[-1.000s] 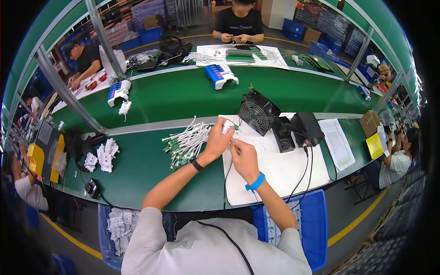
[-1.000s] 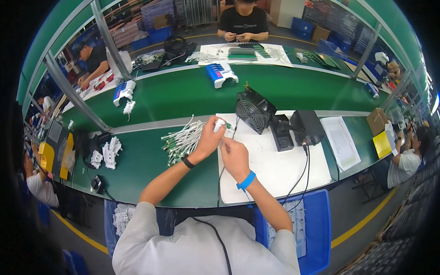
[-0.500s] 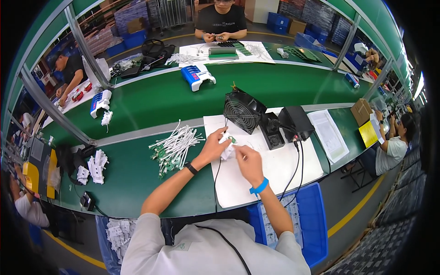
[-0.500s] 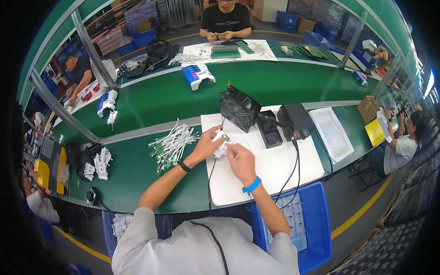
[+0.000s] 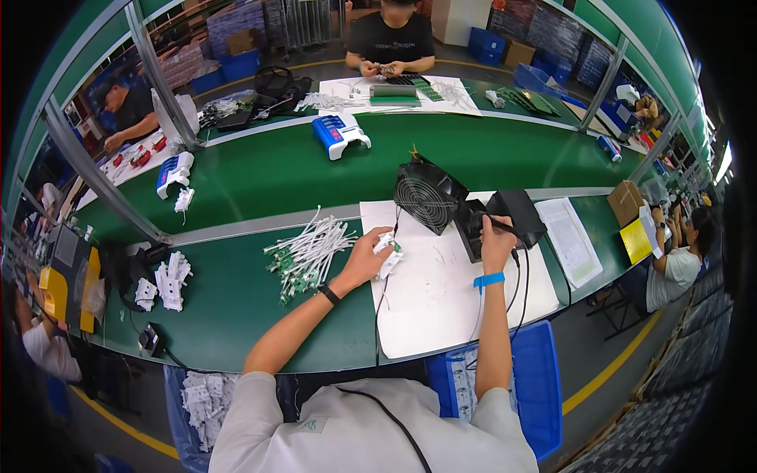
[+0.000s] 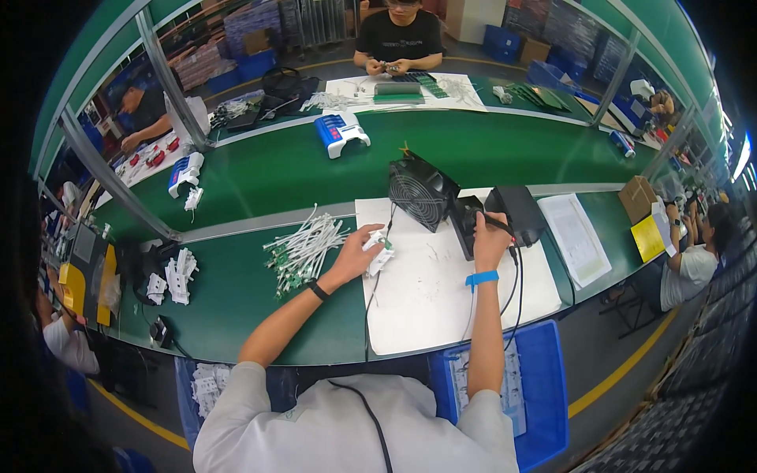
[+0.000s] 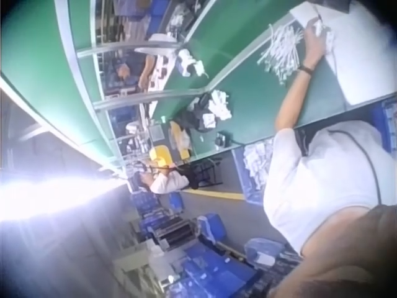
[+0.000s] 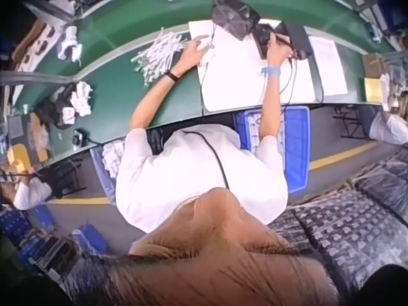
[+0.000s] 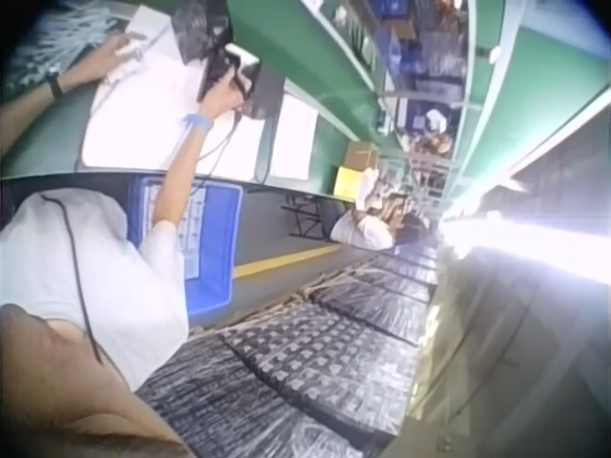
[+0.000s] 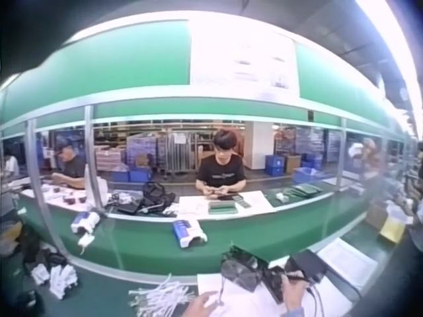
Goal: Soldering small white wires onto green printed circuit boards at an assembly station.
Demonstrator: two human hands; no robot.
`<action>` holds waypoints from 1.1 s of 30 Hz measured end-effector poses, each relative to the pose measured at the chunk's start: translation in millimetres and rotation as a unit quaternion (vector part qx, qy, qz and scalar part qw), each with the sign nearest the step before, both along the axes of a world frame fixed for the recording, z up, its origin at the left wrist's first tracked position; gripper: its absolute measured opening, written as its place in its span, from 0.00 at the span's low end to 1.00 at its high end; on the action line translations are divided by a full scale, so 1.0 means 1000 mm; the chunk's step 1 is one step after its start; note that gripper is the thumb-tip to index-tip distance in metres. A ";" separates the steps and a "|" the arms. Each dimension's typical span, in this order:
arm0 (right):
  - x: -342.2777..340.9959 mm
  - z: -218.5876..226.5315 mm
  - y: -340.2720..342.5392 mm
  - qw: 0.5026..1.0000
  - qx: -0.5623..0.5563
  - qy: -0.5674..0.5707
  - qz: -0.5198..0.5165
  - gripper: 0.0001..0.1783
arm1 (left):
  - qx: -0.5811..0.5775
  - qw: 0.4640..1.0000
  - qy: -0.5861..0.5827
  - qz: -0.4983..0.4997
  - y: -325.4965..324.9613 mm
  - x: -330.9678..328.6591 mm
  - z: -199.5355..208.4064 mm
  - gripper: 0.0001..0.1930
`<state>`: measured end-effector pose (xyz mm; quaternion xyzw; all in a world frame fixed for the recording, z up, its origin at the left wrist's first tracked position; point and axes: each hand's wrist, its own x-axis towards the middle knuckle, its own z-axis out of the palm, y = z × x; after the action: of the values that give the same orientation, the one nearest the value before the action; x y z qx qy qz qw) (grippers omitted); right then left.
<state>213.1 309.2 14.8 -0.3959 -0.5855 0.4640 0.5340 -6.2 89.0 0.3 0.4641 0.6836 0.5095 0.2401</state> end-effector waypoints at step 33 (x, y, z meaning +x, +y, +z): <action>-0.017 -0.041 -0.093 0.993 0.074 0.059 0.071 0.05 | 0.067 0.931 0.353 -0.059 -0.004 0.025 -0.009 0.20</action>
<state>196.4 216.5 -26.2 -0.2843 -0.6125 0.4785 0.5613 18.9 85.1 -8.3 0.6688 0.6596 0.3425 -0.0187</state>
